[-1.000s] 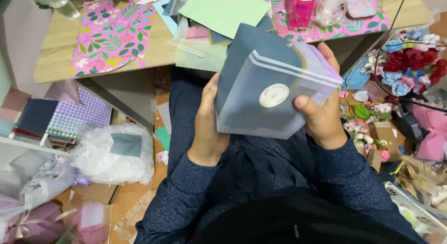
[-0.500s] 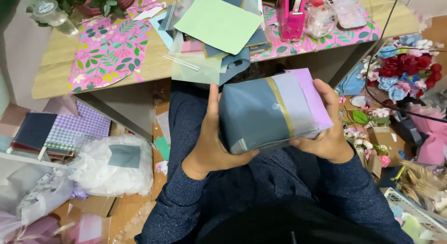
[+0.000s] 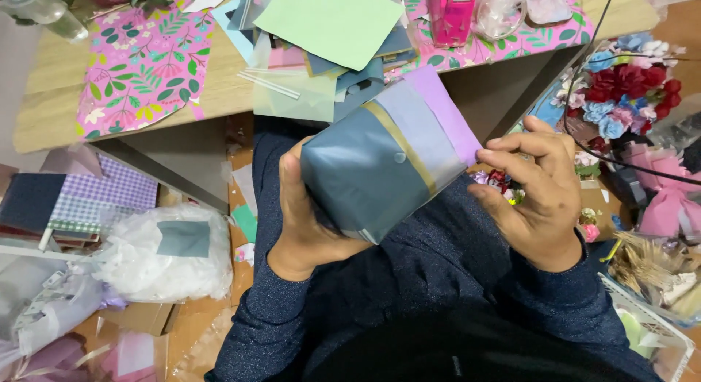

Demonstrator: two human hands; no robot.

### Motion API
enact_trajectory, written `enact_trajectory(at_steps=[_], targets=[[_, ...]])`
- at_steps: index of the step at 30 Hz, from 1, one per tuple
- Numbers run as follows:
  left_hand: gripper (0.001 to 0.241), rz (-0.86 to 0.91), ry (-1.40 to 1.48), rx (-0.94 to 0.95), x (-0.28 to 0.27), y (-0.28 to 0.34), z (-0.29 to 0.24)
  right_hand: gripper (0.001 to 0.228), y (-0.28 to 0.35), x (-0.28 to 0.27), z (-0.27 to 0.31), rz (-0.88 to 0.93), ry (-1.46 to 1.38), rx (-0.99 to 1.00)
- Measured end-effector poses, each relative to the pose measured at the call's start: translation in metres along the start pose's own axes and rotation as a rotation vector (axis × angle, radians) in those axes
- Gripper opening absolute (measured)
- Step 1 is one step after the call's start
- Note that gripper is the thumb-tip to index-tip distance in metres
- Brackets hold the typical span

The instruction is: The person wraps a small bouquet of artificial flowers in brown paper and then wraps a small box in purple and blue paper. They use tape to secure the wrapping paper and add a sticker to the finished package.

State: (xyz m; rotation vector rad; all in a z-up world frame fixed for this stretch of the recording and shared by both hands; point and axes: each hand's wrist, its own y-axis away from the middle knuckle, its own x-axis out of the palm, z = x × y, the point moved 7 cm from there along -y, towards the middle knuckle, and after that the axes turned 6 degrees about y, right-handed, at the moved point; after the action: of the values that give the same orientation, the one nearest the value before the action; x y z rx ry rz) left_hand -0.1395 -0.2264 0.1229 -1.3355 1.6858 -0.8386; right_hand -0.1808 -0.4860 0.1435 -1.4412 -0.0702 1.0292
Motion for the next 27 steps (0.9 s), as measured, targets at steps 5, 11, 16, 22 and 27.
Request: enact_trajectory(at_steps=[5,11,16,22,27], targets=[[0.135,-0.002,-0.145,0.081,-0.003,-0.009,-0.011,0.023,-0.006,0.002,0.009,-0.001,0.015,-0.005],[0.126,0.038,-0.276,0.100,-0.002,-0.002,-0.009,0.017,-0.012,0.006,0.013,-0.001,0.000,-0.010],[0.120,0.056,-0.304,0.091,-0.003,0.001,-0.003,0.012,-0.015,0.008,0.013,0.037,0.006,-0.024],[0.120,0.151,-0.355,0.054,0.001,0.006,0.006,0.010,-0.016,0.019,0.003,0.238,0.020,-0.020],[0.115,0.166,-0.408,-0.094,0.005,0.009,0.018,0.042,-0.013,0.026,0.011,0.310,-0.086,-0.014]])
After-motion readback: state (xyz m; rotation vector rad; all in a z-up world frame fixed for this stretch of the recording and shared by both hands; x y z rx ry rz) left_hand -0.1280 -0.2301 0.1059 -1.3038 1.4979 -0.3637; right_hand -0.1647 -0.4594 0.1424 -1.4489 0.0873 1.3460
